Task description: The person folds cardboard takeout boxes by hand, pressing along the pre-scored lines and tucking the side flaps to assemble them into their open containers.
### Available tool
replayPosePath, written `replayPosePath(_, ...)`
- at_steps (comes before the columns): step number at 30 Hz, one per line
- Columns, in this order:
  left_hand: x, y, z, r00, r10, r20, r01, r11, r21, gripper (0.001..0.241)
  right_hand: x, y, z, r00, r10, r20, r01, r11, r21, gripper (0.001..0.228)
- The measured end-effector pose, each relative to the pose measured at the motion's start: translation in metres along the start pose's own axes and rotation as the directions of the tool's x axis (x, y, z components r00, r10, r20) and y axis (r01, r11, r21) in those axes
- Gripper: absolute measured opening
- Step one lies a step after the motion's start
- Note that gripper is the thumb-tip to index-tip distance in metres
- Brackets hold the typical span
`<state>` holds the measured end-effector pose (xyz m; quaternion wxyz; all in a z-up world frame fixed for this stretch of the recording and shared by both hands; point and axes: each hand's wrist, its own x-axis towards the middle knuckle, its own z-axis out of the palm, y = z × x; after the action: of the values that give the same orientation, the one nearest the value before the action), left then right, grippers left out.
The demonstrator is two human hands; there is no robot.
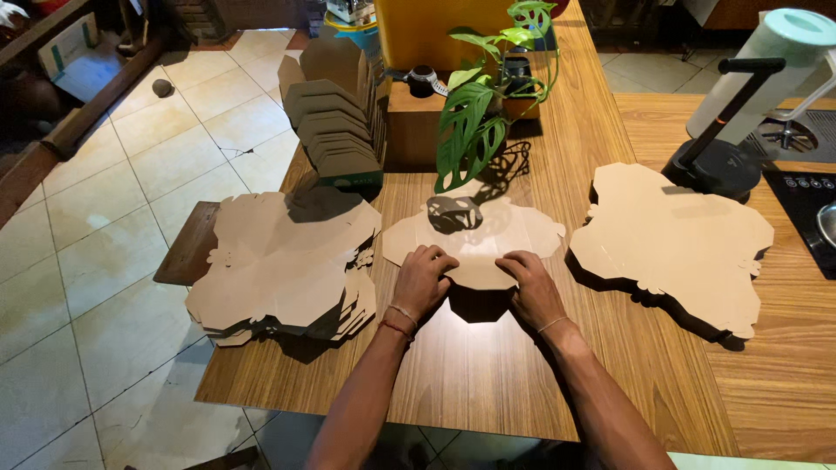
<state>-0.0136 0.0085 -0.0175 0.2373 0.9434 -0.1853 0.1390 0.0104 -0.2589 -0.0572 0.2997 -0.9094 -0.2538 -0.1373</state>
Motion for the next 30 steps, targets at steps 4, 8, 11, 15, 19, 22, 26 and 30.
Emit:
replayPosePath(4, 0.001, -0.011, 0.005, 1.0, 0.006, 0.011, -0.005, 0.999, -0.046, 0.021, 0.003, -0.004, -0.006, 1.0, -0.002, -0.007, 0.001, 0.998, -0.055, 0.068)
replayPosePath(8, 0.004, -0.022, 0.012, 0.999, -0.022, 0.044, 0.022, 1.0, -0.015, 0.008, 0.007, 0.007, -0.006, 0.998, -0.014, 0.065, 0.028, 0.973, -0.228, 0.027)
replayPosePath(11, 0.002, -0.012, -0.001, 0.998, -0.032, 0.059, 0.038, 0.995, -0.097, 0.01, 0.006, 0.012, -0.007, 0.995, -0.02, 0.098, 0.041, 0.976, -0.212, 0.017)
replayPosePath(15, 0.001, 0.011, -0.022, 0.992, -0.11, 0.067, 0.123, 0.959, -0.255, 0.039, 0.012, -0.062, -0.062, 0.996, 0.043, 0.072, -0.042, 0.999, -0.02, 0.035)
replayPosePath(19, 0.003, 0.022, -0.025, 0.978, -0.184, 0.103, 0.201, 0.961, -0.188, 0.049, 0.02, -0.058, -0.06, 0.962, 0.224, 0.154, -0.214, 0.973, -0.081, 0.054)
replayPosePath(22, 0.003, 0.033, -0.031, 0.969, -0.23, 0.092, 0.243, 0.952, -0.187, 0.055, 0.026, -0.06, -0.059, 0.915, 0.344, 0.211, -0.315, 0.936, -0.159, 0.066)
replayPosePath(26, 0.006, 0.02, -0.008, 0.981, -0.183, 0.064, 0.191, 0.968, -0.16, 0.051, 0.023, -0.054, -0.048, 0.932, 0.312, 0.185, -0.294, 0.948, -0.119, 0.054)
replayPosePath(30, 0.004, -0.017, 0.037, 0.993, -0.107, 0.058, 0.113, 0.986, -0.119, 0.01, 0.004, 0.016, 0.001, 0.968, 0.133, 0.212, -0.082, 0.969, -0.232, 0.022)
